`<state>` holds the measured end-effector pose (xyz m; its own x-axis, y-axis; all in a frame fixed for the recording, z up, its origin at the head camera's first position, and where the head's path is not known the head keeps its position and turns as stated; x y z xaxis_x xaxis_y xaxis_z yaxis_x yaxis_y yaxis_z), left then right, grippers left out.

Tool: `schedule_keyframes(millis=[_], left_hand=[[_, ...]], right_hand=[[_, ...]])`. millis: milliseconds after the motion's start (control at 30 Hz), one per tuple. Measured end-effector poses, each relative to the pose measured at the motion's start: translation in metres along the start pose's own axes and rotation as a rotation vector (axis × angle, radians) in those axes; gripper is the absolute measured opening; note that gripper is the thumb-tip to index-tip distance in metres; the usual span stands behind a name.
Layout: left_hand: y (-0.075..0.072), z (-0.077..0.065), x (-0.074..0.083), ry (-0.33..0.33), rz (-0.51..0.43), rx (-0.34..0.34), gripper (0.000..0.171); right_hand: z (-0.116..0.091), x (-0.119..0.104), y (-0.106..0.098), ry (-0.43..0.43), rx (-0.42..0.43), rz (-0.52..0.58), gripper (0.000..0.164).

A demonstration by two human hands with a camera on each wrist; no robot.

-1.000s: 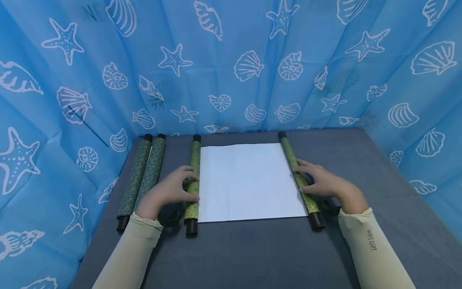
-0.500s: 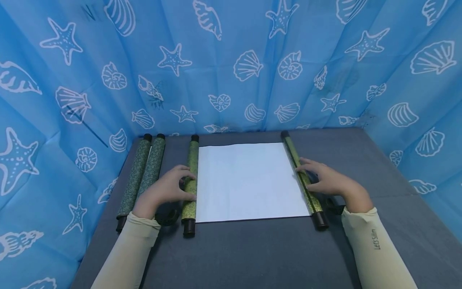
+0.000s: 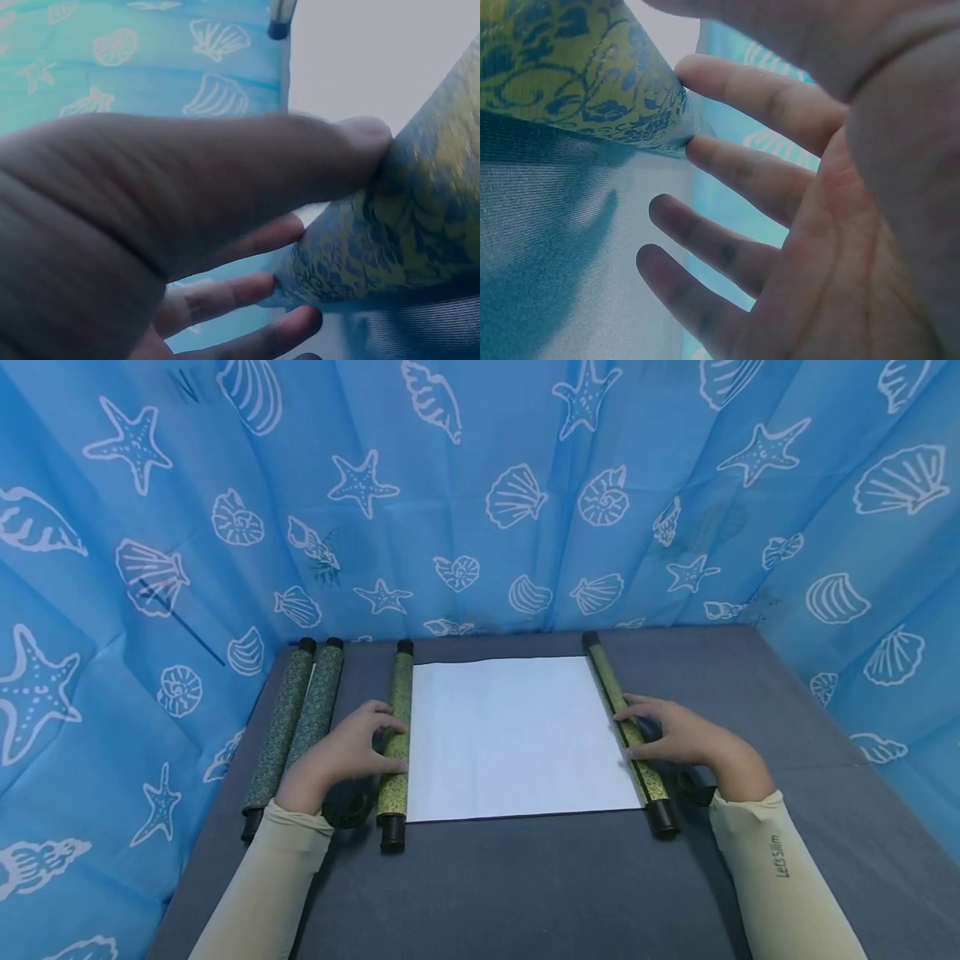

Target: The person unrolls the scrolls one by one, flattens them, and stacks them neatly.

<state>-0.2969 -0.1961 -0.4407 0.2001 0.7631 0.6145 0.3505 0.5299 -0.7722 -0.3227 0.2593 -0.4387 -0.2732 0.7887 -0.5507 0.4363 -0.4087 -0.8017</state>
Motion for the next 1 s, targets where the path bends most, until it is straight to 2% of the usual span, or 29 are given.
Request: schedule_keyframes(millis=[200,467,700,1000], left_hand=[[-0.001,-0.0003,0.0047,0.03,0.043,-0.01,0.053],[-0.0005,-0.0016,0.0055,0.029,0.021,-0.038,0.045],[0.0012,-0.0005,0.0046,0.039,0.011,-0.062,0.047],[0.0015,-0.0013,-0.0002,-0.008,0.011,-0.05,0.051]], right_hand=[[-0.001,-0.0004,-0.0013,-0.001,0.005,-0.008,0.057],[-0.0031,-0.0015,0.0007,0.003,-0.03,0.0,0.052],[-0.008,-0.0021,0.0011,-0.029,-0.073,0.05,0.048],[-0.009,0.0009,-0.0008,-0.003,-0.074,0.042,0.055]])
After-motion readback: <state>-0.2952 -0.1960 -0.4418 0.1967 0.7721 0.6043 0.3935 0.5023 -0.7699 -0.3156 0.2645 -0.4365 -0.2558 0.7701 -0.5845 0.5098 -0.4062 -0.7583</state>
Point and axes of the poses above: each hand's wrist, its own z-axis towards the middle knuckle, its own y-axis out of the palm, x = y × z, the point moved 7 cm from there along z, towards the middle knuckle
